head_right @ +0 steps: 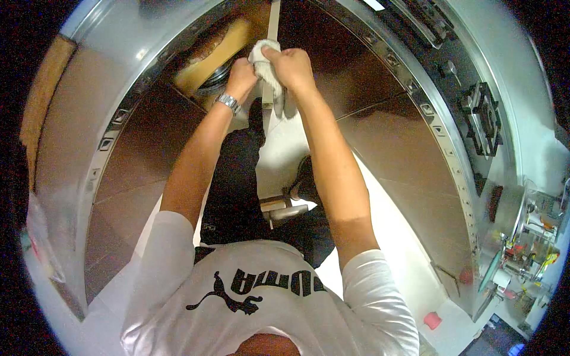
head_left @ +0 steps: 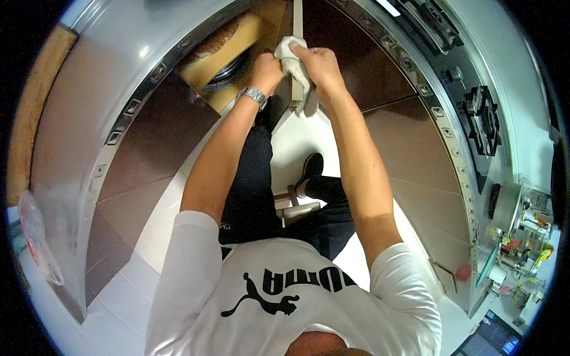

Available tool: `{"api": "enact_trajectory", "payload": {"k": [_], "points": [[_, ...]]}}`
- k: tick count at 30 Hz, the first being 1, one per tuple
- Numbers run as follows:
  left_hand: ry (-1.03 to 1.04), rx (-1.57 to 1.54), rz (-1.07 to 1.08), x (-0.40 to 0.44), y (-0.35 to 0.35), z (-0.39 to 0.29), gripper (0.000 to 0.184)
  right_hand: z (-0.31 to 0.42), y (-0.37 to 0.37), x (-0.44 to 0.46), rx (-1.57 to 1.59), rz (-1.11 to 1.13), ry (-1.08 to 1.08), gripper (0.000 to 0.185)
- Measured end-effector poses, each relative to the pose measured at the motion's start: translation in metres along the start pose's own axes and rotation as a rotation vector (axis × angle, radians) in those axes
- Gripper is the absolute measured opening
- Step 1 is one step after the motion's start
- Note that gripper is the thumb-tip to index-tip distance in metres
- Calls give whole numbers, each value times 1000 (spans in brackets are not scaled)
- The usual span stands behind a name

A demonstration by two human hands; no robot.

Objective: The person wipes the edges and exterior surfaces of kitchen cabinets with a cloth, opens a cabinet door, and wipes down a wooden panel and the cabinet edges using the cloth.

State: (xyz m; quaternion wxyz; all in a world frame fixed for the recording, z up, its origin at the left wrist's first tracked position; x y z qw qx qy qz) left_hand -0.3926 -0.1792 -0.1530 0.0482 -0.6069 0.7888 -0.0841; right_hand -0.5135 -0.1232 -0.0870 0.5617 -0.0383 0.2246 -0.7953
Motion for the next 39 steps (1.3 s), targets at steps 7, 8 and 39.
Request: {"api": "enact_trajectory", "payload": {"k": [7,8,39], "points": [[10,58,111,-39,-4,11,23,-18,10,-32,116,27,5,34],[12,62,115,-46,-5,14,23,-24,11,-38,104,44,8,34],[151,344,289,-57,-37,-65,61,-141,45,-83,-451,-111,-127,29]]}}
Point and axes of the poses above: each hand's wrist, its own x-axis towards the middle knuckle, its own y-axis out of the palm, z = x × y, the point moved 3 cm from there along x, towards the middle knuckle, and after that the axes turned 10 degrees about -x, right-handed, at the moved point
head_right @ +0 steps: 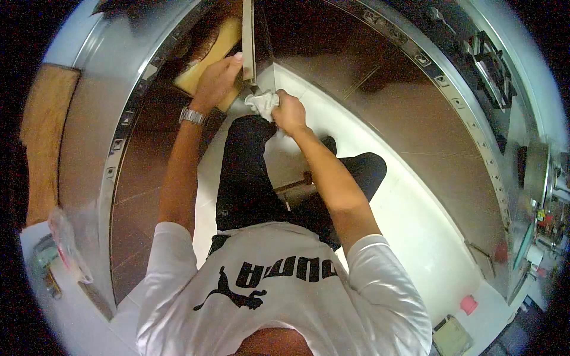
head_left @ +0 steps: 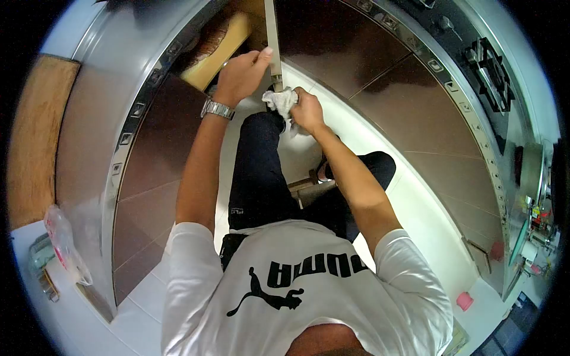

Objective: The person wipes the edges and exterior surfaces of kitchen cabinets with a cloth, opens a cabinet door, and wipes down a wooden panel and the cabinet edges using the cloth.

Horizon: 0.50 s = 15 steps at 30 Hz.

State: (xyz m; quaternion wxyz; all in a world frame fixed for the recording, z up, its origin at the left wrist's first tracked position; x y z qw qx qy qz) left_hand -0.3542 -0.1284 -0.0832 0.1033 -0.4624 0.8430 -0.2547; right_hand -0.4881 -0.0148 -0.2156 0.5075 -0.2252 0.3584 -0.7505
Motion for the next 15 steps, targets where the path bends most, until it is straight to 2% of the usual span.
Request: {"api": "enact_trajectory", "payload": {"k": [1,3,5,7,10,12,15], "points": [[-2,-2,-7,0,2,-2,61,-2,-5,1,-3,3,-7,29],[-20,109,107,-1,9,-6,62,0,-19,-1,72,-21,4,30],[-64,-17,122,1,19,3,60,11,-36,-5,106,-50,15,30],[-251,-294,127,-5,25,-3,59,20,-45,-6,86,-94,-56,30],[-142,-321,88,0,30,2,57,42,-62,-3,73,-177,-113,27],[-156,-274,95,1,27,-5,56,54,-72,-4,46,-240,-133,25],[-115,-208,100,5,33,-6,56,36,-65,1,-6,-234,-147,28]]}}
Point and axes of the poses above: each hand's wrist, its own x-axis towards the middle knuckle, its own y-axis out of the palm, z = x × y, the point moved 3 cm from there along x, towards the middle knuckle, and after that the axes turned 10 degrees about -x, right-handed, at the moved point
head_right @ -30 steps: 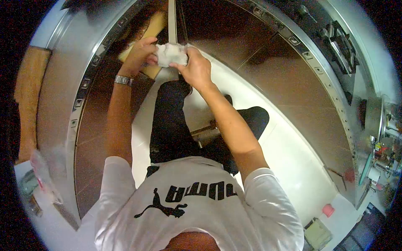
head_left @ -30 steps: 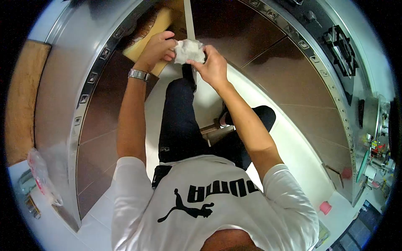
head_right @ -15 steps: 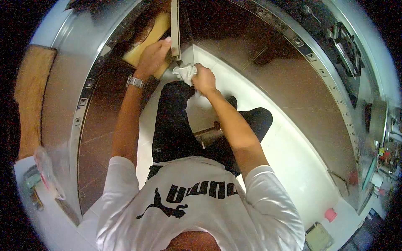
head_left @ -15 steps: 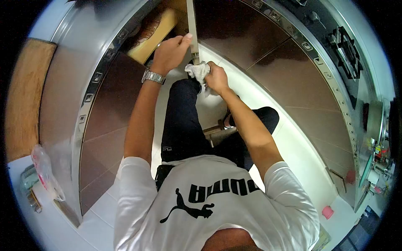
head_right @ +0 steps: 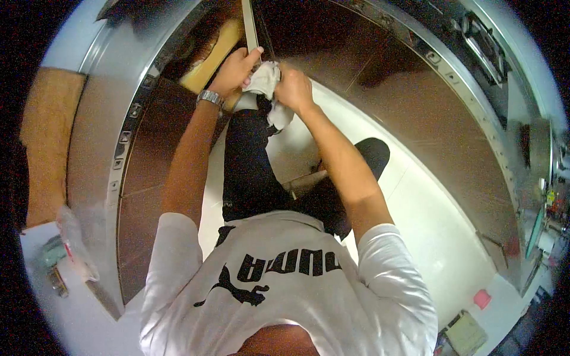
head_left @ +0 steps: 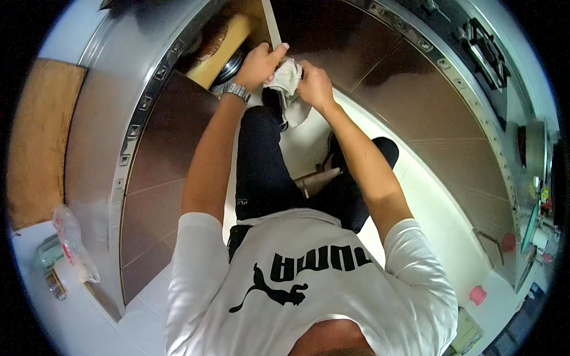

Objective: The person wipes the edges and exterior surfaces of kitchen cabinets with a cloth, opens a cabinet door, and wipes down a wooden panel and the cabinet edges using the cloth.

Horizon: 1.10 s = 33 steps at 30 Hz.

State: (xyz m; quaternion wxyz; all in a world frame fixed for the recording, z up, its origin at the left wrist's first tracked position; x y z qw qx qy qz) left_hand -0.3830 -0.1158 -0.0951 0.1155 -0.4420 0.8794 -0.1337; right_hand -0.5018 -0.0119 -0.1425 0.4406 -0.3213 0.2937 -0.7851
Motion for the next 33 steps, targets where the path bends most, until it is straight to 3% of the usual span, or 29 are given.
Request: {"api": "enact_trajectory", "payload": {"k": [8,10,11,13,15,17,20,23,25,30,33], "points": [[-104,-75,90,15,39,-20,61,-66,19,-11,-198,160,190,29],[-98,-22,-21,16,47,-28,62,-83,28,-20,-179,200,270,28],[-79,44,19,20,47,-32,66,-92,36,-24,-168,199,322,28],[189,373,-181,34,49,-35,71,-105,42,-26,-140,255,420,29],[215,486,-198,34,50,-43,70,-120,55,-34,-36,214,571,32],[-152,269,-19,32,56,-48,67,-132,67,-45,38,183,645,34],[-208,238,-80,38,68,-45,65,-126,64,-64,331,-2,735,32],[-191,237,-8,40,81,-57,66,-111,50,-64,566,-332,719,31],[-200,219,16,45,91,-63,65,-100,27,-56,612,-425,671,33],[-268,88,90,62,114,-68,57,-58,-38,-34,281,-662,437,49],[-286,10,142,72,122,-68,60,-50,-49,-23,228,-553,406,57]]}}
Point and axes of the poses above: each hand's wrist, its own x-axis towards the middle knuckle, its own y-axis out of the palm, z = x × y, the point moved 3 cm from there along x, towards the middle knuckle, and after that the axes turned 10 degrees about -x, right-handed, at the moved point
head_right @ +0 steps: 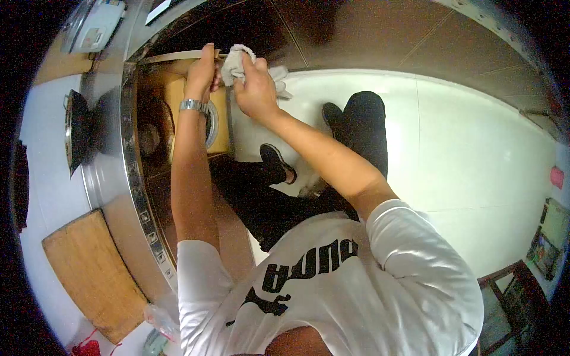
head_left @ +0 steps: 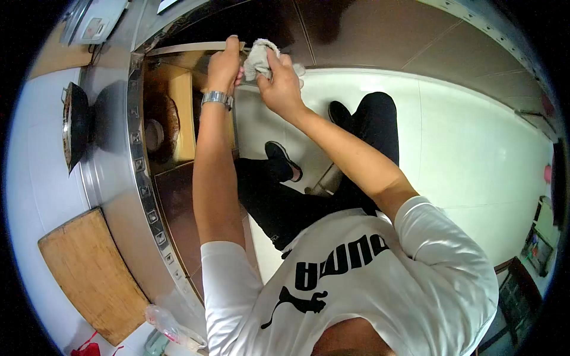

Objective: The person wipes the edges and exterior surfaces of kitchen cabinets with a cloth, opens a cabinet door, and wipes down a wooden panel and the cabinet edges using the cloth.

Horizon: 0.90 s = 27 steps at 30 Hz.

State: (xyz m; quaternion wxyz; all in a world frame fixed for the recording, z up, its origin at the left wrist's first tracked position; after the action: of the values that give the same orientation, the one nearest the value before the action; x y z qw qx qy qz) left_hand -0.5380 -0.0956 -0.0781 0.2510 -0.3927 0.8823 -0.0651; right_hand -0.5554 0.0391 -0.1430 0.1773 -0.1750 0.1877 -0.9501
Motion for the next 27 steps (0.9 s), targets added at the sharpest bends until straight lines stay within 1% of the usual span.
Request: {"api": "enact_trajectory", "payload": {"k": [1,2,4,6,8,9,10,11,13,14,15,16,17,18,19,21,23,25,27], "points": [[11,-8,12,1,3,-3,58,0,4,3,-66,77,26,59],[13,-7,14,2,4,-4,56,-23,21,3,-63,66,9,41],[9,-10,14,3,8,-6,54,-43,33,11,-65,85,13,38],[28,-19,5,4,9,-5,62,-53,34,14,-69,147,68,35],[21,-15,44,5,3,-5,70,-55,33,23,-80,128,71,35],[21,-16,44,0,-7,-11,70,-56,32,27,-90,108,75,36],[119,210,37,-9,-22,-26,69,-57,31,31,-163,147,91,38],[218,437,31,-13,-39,-36,68,-57,27,35,-161,148,91,38],[493,751,-201,0,-97,-35,62,-58,23,44,-211,158,67,38],[505,844,-299,-17,-119,-51,57,-64,26,47,-222,147,53,39],[573,966,-442,-29,-142,-58,59,-72,33,49,-220,143,55,39],[525,1159,-570,-28,-172,-56,62,-82,39,53,-220,149,44,40],[453,1251,-616,-30,-196,-56,66,-88,44,57,-220,155,32,41],[493,1304,-650,-27,-221,-49,68,-91,46,60,-218,152,35,41],[494,1308,-647,-24,-239,-43,68,-94,49,63,-198,121,29,41],[335,1496,-594,-17,-265,-30,70,-92,50,68,-178,87,23,41],[336,1468,-586,-6,-286,-12,71,-85,44,75,-115,77,59,37],[340,1430,-578,-3,-282,-12,72,-93,48,85,-122,72,82,37],[298,1399,-603,-4,-276,-14,72,-100,50,92,-132,79,107,37]]}}
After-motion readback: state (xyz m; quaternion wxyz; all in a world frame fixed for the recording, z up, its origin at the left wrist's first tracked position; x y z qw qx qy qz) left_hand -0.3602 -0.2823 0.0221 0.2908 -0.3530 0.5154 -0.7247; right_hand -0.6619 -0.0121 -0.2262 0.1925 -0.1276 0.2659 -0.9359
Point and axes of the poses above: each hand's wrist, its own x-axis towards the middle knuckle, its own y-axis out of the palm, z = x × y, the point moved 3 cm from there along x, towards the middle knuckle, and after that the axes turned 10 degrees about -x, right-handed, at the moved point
